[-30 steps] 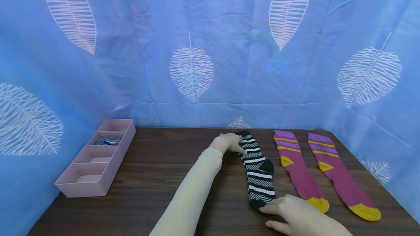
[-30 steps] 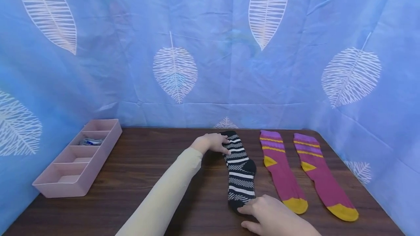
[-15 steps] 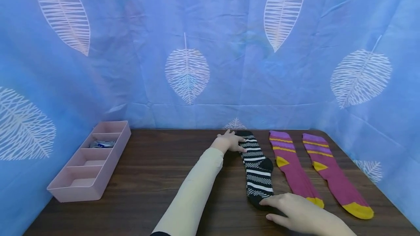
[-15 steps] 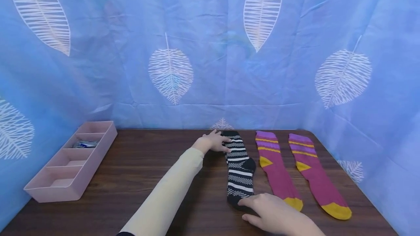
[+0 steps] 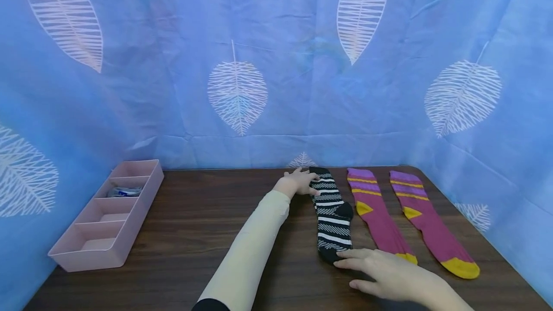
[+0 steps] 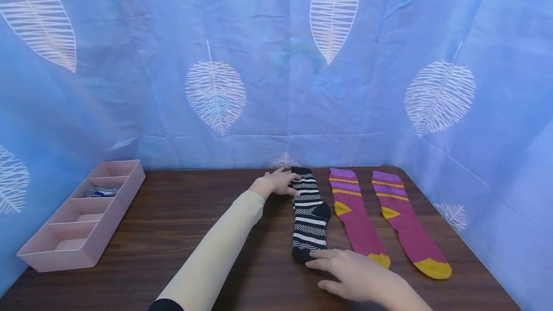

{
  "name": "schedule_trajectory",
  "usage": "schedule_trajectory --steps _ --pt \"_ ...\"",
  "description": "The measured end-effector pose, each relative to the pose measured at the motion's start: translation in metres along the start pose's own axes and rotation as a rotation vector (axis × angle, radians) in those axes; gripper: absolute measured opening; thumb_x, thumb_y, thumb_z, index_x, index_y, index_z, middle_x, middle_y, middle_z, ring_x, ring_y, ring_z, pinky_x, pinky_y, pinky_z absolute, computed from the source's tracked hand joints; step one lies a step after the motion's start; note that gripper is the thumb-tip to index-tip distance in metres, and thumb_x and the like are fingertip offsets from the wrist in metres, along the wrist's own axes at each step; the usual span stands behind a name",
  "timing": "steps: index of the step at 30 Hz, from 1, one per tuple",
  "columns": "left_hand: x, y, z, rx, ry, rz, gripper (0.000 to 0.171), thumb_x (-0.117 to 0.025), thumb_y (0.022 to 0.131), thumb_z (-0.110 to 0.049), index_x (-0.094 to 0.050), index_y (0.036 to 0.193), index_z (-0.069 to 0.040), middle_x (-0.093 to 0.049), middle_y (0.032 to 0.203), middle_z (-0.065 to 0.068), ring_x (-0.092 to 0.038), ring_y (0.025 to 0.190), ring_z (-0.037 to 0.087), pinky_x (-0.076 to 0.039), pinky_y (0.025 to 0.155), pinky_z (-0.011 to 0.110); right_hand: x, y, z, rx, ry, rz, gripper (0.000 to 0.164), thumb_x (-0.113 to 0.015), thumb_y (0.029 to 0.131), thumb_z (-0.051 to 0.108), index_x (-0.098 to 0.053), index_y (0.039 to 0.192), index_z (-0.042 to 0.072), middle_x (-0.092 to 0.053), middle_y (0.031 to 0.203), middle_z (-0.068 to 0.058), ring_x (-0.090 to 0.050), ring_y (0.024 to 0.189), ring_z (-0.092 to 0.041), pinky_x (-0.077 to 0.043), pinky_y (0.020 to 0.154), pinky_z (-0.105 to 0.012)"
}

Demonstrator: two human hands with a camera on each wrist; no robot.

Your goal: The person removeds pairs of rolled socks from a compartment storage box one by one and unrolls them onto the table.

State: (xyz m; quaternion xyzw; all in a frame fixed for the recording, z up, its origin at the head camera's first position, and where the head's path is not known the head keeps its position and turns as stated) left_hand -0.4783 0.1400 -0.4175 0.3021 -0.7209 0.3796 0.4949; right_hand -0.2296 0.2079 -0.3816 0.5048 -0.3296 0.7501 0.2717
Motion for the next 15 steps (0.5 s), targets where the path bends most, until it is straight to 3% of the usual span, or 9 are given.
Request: schedule_trajectory --steps 3,8,15 --pt "0.001 0.002 -0.001 -0.007 0.014 -0.012 0.059 -0.052 0.095 -0.055 -0.036 0.149 -0.037 -0.022 0.163 -0.002 -0.012 0.153 0.025 -0.018 0.118 0.060 -0.001 0.001 0.003 0.012 -0.030 0.001 0.042 -0.056 0.095 0.049 -0.059 0.133 0.032 -0.055 0.143 -0.001 -0.056 0.127 -0.025 -0.052 0.094 -0.046" --pt "0.007 0.002 -0.010 -0.058 0.122 -0.064 0.063 -0.054 0.094 -0.055 -0.037 0.150 -0.030 -0.030 0.160 -0.004 -0.020 0.151 0.021 -0.025 0.117 0.057 -0.003 0.002 0.005 0.019 -0.047 0.007 0.045 -0.058 0.094 0.050 -0.059 0.134 0.029 -0.053 0.145 0.001 -0.054 0.129 -0.025 -0.050 0.096 -0.047" --pt "0.014 -0.002 -0.018 -0.083 0.171 -0.130 0.076 -0.056 0.092 -0.056 -0.027 0.155 -0.024 -0.023 0.163 -0.002 -0.014 0.153 0.021 -0.025 0.117 0.056 0.004 -0.004 0.007 0.058 -0.072 -0.021 0.047 -0.059 0.094 0.047 -0.059 0.135 0.025 -0.055 0.143 0.001 -0.054 0.130 -0.023 -0.050 0.097 -0.046"
Point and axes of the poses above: each hand's wrist, its own y-axis towards the middle knuckle, its own x-axis out of the back of the hand, z = x × y, the point moved 10 cm from there along y, towards the middle knuckle
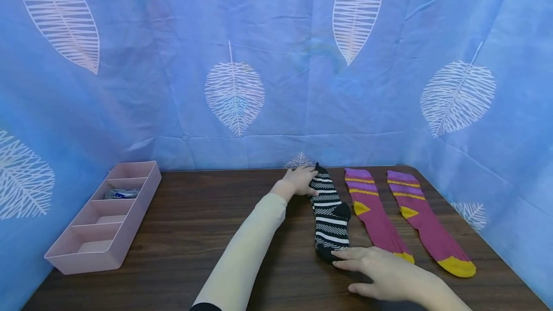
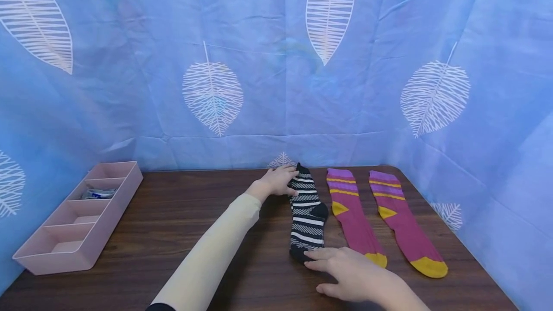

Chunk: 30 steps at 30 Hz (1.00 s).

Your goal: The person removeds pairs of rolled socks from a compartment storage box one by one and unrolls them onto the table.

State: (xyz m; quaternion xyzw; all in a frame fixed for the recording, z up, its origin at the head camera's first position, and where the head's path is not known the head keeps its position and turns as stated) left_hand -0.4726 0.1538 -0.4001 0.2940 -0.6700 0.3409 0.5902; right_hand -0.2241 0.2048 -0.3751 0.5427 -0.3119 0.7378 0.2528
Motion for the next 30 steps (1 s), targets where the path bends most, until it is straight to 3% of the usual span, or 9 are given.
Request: schedule_trajectory --steps 8,19,30 --pt "0.009 -0.004 -0.006 -0.049 0.008 -0.077 0.085 -0.057 0.091 -0.057 -0.017 0.157 -0.022 -0.015 0.165 -0.002 -0.011 0.153 0.021 -0.024 0.117 0.056 0.013 -0.003 0.002 0.015 -0.061 -0.059 0.044 -0.062 0.093 0.044 -0.061 0.133 0.026 -0.059 0.139 0.003 -0.057 0.127 -0.021 -0.051 0.093 -0.048" --pt "0.017 -0.010 -0.011 -0.076 0.032 -0.151 0.088 -0.053 0.091 -0.061 -0.009 0.158 -0.023 -0.006 0.166 -0.006 -0.005 0.154 0.018 -0.022 0.118 0.058 0.018 -0.004 0.002 -0.031 -0.099 -0.062 0.046 -0.066 0.090 0.044 -0.060 0.133 0.030 -0.058 0.140 0.007 -0.055 0.129 -0.023 -0.046 0.097 -0.056" --pt "0.031 -0.019 -0.002 -0.069 0.104 -0.222 0.090 -0.046 0.090 -0.068 -0.007 0.158 -0.025 -0.003 0.166 -0.006 0.008 0.153 0.015 -0.014 0.119 0.060 0.015 -0.006 0.011 0.026 -0.177 -0.104 0.048 -0.065 0.090 0.046 -0.060 0.134 0.028 -0.058 0.139 0.006 -0.055 0.129 -0.022 -0.047 0.097 -0.053"
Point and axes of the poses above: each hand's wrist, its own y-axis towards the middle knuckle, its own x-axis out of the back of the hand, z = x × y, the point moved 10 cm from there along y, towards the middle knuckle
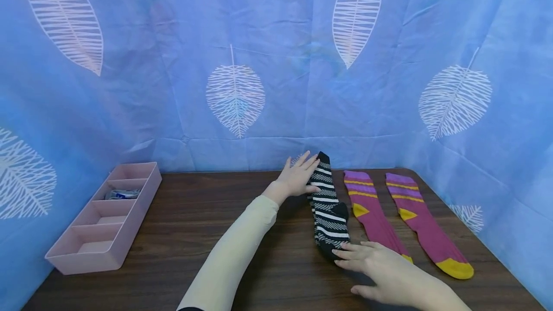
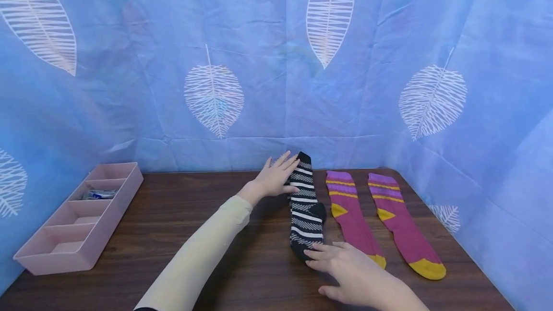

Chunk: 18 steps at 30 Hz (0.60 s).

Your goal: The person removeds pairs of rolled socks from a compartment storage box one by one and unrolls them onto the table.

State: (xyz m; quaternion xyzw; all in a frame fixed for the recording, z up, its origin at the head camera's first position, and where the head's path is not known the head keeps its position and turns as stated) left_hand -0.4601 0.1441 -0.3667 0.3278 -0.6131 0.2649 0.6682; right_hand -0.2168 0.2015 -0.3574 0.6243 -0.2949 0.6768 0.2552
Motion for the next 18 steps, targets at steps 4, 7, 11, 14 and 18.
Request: schedule_trajectory --steps 4,7,11,14,18 --pt "0.005 -0.005 0.006 0.000 0.009 -0.008 0.090 -0.044 0.090 -0.069 -0.006 0.158 -0.024 -0.003 0.166 -0.006 0.009 0.153 0.016 -0.014 0.119 0.061 0.003 0.001 0.004 0.027 -0.032 -0.026 0.047 -0.065 0.090 0.045 -0.061 0.133 0.027 -0.059 0.139 0.007 -0.055 0.129 -0.022 -0.047 0.097 -0.051" --pt "0.007 -0.009 0.011 0.009 0.020 -0.013 0.090 -0.042 0.090 -0.070 -0.005 0.158 -0.024 -0.002 0.166 -0.006 0.010 0.153 0.016 -0.014 0.119 0.060 0.005 0.004 0.009 0.041 -0.044 -0.038 0.047 -0.066 0.089 0.045 -0.061 0.133 0.027 -0.059 0.138 0.007 -0.055 0.128 -0.021 -0.047 0.097 -0.051" --pt "0.011 -0.015 0.016 0.013 0.022 -0.023 0.091 -0.041 0.090 -0.071 -0.006 0.158 -0.023 -0.002 0.166 -0.006 0.009 0.153 0.016 -0.013 0.119 0.060 0.008 0.008 0.015 0.043 -0.045 -0.031 0.047 -0.067 0.089 0.043 -0.061 0.133 0.027 -0.059 0.138 0.007 -0.054 0.130 -0.021 -0.046 0.098 -0.052" --pt "0.014 -0.019 0.020 0.014 0.016 -0.032 0.091 -0.041 0.090 -0.071 -0.007 0.158 -0.023 -0.003 0.166 -0.005 0.008 0.153 0.016 -0.013 0.119 0.060 0.008 0.012 0.018 0.040 -0.038 -0.012 0.048 -0.065 0.090 0.045 -0.060 0.134 0.028 -0.059 0.138 0.007 -0.053 0.131 -0.020 -0.045 0.100 -0.053" --pt "0.017 -0.023 0.025 0.022 -0.001 -0.044 0.090 -0.042 0.090 -0.071 -0.006 0.158 -0.023 -0.003 0.166 -0.006 0.008 0.153 0.016 -0.012 0.119 0.060 0.011 0.016 0.023 0.048 -0.038 -0.011 0.048 -0.065 0.090 0.046 -0.060 0.134 0.027 -0.059 0.138 0.007 -0.053 0.132 -0.020 -0.045 0.100 -0.053"
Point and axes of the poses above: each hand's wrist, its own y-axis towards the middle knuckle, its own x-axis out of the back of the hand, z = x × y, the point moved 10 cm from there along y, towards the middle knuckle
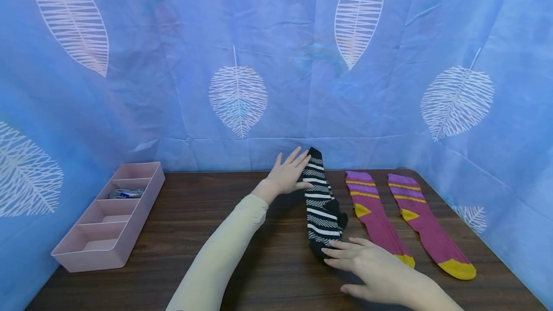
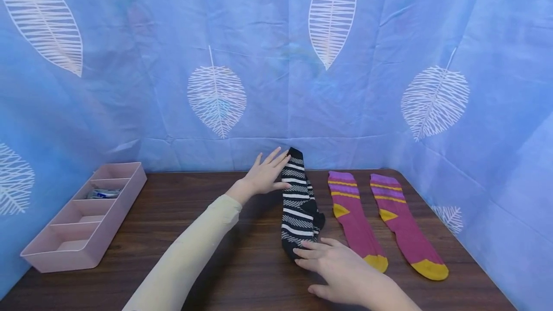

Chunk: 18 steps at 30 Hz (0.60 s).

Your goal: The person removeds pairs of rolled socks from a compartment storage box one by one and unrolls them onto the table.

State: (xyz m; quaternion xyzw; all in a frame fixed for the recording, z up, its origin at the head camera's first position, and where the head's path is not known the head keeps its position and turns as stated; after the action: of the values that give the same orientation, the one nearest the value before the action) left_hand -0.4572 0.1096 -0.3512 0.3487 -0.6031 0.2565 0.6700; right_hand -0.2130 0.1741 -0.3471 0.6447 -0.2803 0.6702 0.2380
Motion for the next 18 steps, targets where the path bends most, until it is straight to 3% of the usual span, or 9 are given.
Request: schedule_trajectory --steps 12,18 --pt "0.011 0.000 0.010 0.018 -0.021 -0.049 0.090 -0.041 0.090 -0.071 -0.005 0.158 -0.023 0.000 0.166 -0.007 0.008 0.153 0.016 -0.013 0.118 0.062 0.009 0.001 -0.003 -0.025 0.008 -0.004 0.049 -0.067 0.088 0.044 -0.061 0.133 0.026 -0.060 0.137 0.006 -0.054 0.131 -0.023 -0.044 0.101 -0.054" --pt "0.013 -0.001 0.008 0.024 -0.030 -0.044 0.090 -0.042 0.091 -0.070 -0.006 0.158 -0.023 0.000 0.166 -0.007 0.008 0.153 0.016 -0.013 0.119 0.062 0.003 -0.002 -0.006 -0.034 0.093 0.025 0.047 -0.068 0.089 0.042 -0.062 0.132 0.025 -0.063 0.132 0.008 -0.054 0.130 -0.023 -0.045 0.100 -0.056"
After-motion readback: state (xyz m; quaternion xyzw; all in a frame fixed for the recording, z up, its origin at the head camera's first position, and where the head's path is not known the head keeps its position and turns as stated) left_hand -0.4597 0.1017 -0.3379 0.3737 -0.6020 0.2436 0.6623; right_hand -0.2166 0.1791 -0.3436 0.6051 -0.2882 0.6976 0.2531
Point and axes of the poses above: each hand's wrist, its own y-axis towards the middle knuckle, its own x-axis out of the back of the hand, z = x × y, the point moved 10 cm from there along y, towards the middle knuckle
